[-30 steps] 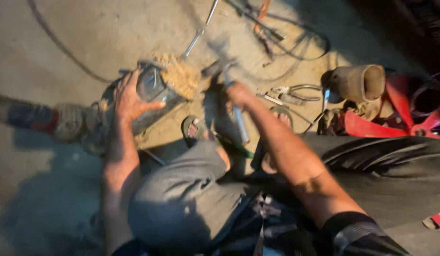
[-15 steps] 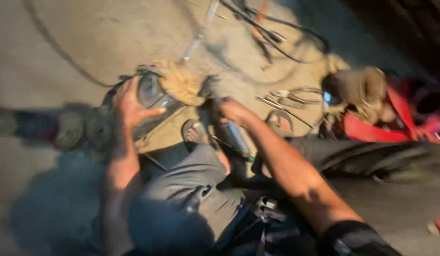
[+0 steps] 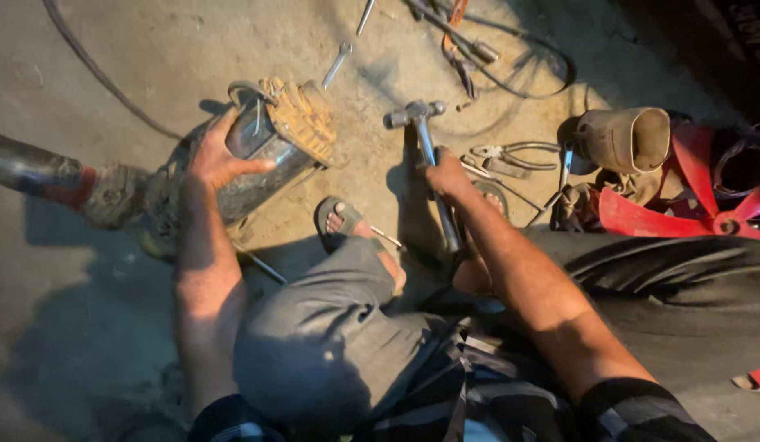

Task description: The person sits on the floor and uses a wrench and hammer to loosen and remove bolts from a cylindrical motor housing. They repeatedly strike the housing and adjust the bolts with the wrench throughout the clip.

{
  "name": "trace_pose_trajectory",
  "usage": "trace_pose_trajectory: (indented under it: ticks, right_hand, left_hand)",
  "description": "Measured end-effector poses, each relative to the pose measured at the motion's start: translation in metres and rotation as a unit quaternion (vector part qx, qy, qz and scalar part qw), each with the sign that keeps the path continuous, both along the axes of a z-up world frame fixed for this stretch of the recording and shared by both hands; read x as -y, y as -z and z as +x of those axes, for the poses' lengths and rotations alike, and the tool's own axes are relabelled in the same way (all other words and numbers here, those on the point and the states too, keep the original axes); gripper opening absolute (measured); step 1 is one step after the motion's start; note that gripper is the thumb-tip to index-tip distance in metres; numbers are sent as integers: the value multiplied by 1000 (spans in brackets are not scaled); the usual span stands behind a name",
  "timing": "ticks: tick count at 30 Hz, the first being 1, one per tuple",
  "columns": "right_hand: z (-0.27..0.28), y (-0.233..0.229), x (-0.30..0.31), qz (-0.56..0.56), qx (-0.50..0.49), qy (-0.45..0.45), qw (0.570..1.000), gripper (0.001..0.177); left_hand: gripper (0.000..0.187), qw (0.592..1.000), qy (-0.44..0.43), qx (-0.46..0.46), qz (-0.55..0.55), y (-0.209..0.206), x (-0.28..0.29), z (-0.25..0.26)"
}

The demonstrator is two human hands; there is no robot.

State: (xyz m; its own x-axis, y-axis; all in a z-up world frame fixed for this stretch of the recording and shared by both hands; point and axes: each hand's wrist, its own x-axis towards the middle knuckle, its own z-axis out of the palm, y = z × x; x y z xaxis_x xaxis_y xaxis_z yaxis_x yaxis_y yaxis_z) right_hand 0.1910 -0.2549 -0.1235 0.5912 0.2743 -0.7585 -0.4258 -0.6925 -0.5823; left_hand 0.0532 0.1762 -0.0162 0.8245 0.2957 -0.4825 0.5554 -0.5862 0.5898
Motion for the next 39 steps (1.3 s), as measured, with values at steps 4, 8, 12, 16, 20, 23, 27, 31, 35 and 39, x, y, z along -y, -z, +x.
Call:
trace_pose_trajectory:
  ticks: [4, 8, 12, 16, 20, 23, 27, 31, 35, 39]
  right_hand:
    - [2, -11, 2, 0, -25, 7, 1000, 34]
    - [0, -18, -1, 1, -40, 17, 999, 34]
    - [-5, -14, -3, 11, -45, 43, 998, 34]
    - [-12, -13, -2, -31, -21, 23, 999, 35]
    - [-16, -7, -16, -11, 0, 19, 1000, 38]
    - [-27, -4, -23, 72, 155, -23, 985, 37]
    - [-7, -2, -66, 62, 91, -6, 994, 40]
    - [4, -11, -84, 46, 159, -48, 985, 37]
    - [13, -6, -85, -17, 89, 19, 996, 36]
    - [14, 15, -99, -28, 124, 31, 991, 36]
  left_hand:
    - [124, 999, -17, -31, -38, 3, -16, 13]
    - [118, 994, -29, -58, -83, 14, -37, 23]
    - [102, 986, -8, -64, -156, 21, -56, 41]
    - [81, 967, -45, -139, -210, 17, -62, 57]
    - [75, 978, -39, -165, -121, 5, -68, 72]
    - [71, 994, -35, -98, 39, 10, -61, 64]
    - [66, 963, -84, 19, 254, 25, -40, 50]
    - [56, 943, -107, 97, 299, 51, -19, 29]
    - [72, 938, -68, 139, 311, 48, -9, 13]
    - [100, 949, -48, 95, 297, 34, 7, 21]
